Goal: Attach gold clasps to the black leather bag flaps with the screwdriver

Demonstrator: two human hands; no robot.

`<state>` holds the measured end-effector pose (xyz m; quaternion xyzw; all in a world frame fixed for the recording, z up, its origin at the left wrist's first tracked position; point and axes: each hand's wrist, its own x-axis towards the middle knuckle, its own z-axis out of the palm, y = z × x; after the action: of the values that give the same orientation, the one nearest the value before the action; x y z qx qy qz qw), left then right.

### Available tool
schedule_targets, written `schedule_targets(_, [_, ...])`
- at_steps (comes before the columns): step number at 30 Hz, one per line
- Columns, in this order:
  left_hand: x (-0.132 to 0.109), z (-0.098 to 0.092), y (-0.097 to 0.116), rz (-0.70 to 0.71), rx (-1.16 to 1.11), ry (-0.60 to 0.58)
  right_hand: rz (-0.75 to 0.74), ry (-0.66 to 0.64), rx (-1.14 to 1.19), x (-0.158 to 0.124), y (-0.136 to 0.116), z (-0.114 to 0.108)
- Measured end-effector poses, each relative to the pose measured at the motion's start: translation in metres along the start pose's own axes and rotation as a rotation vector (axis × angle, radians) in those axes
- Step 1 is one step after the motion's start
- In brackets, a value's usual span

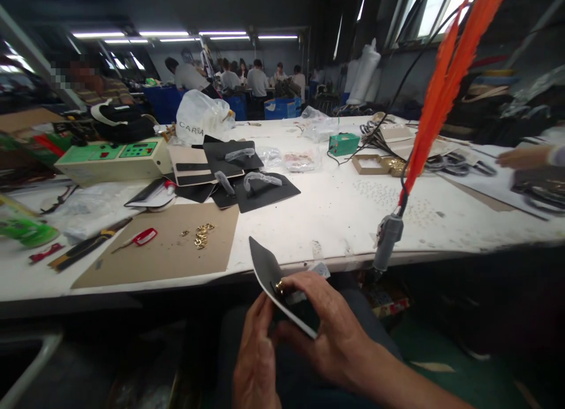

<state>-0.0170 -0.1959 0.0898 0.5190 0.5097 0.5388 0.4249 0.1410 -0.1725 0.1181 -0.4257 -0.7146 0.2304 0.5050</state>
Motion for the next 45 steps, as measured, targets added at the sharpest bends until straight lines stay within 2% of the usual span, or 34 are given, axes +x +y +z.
schedule_targets(2, [0.002,-0.002,0.004,-0.055,0.013,0.046,-0.060,0.030,0.026,-0.002,0.001,0.003])
schedule_targets(6, [0.017,-0.012,0.008,-0.155,0.019,0.063,-0.116,-0.050,0.101,-0.007,-0.004,-0.008])
schedule_targets(10, [0.030,-0.021,0.006,-0.137,0.052,0.032,-0.118,-0.143,0.167,-0.016,-0.008,-0.028])
schedule_targets(12, [0.035,-0.024,0.007,-0.049,0.151,0.004,-0.105,-0.176,0.187,-0.019,-0.007,-0.038])
schedule_targets(15, [0.042,-0.028,0.013,0.226,0.392,-0.026,-0.058,-0.219,0.194,-0.021,-0.005,-0.048])
schedule_targets(17, [0.045,-0.029,0.019,0.367,0.442,-0.102,-0.035,-0.232,0.191,-0.020,-0.002,-0.053])
schedule_targets(18, [0.046,-0.028,0.021,0.385,0.411,-0.164,-0.030,-0.235,0.193,-0.020,-0.001,-0.054])
schedule_targets(21, [0.045,-0.021,0.025,0.303,0.243,-0.326,-0.023,-0.231,0.196,-0.020,0.004,-0.055])
schedule_targets(23, [0.044,-0.015,0.026,0.211,0.188,-0.330,0.026,-0.221,0.195,-0.020,0.007,-0.052])
schedule_targets(25, [0.046,-0.010,0.026,0.118,0.221,-0.305,0.179,-0.205,0.220,-0.018,0.011,-0.048])
schedule_targets(27, [0.055,-0.005,0.024,0.002,0.291,-0.287,0.397,-0.189,0.283,-0.012,0.019,-0.043])
schedule_targets(29, [0.073,-0.001,0.020,-0.117,0.320,-0.290,0.572,-0.181,0.337,0.001,0.031,-0.040])
schedule_targets(31, [0.098,0.005,0.011,-0.215,0.262,-0.321,0.659,-0.191,0.317,0.021,0.048,-0.036])
schedule_targets(34, [0.141,0.020,-0.011,-0.315,0.107,-0.361,0.753,-0.196,0.137,0.059,0.080,-0.029])
schedule_targets(36, [0.167,0.030,-0.027,-0.372,0.100,-0.355,0.806,-0.196,0.005,0.081,0.101,-0.022])
schedule_targets(41, [0.207,0.047,-0.054,-0.393,0.288,-0.374,0.895,-0.260,-0.228,0.109,0.136,-0.005])
schedule_targets(45, [0.224,0.045,-0.060,-0.239,0.504,-0.467,0.927,-0.270,-0.264,0.114,0.142,-0.003])
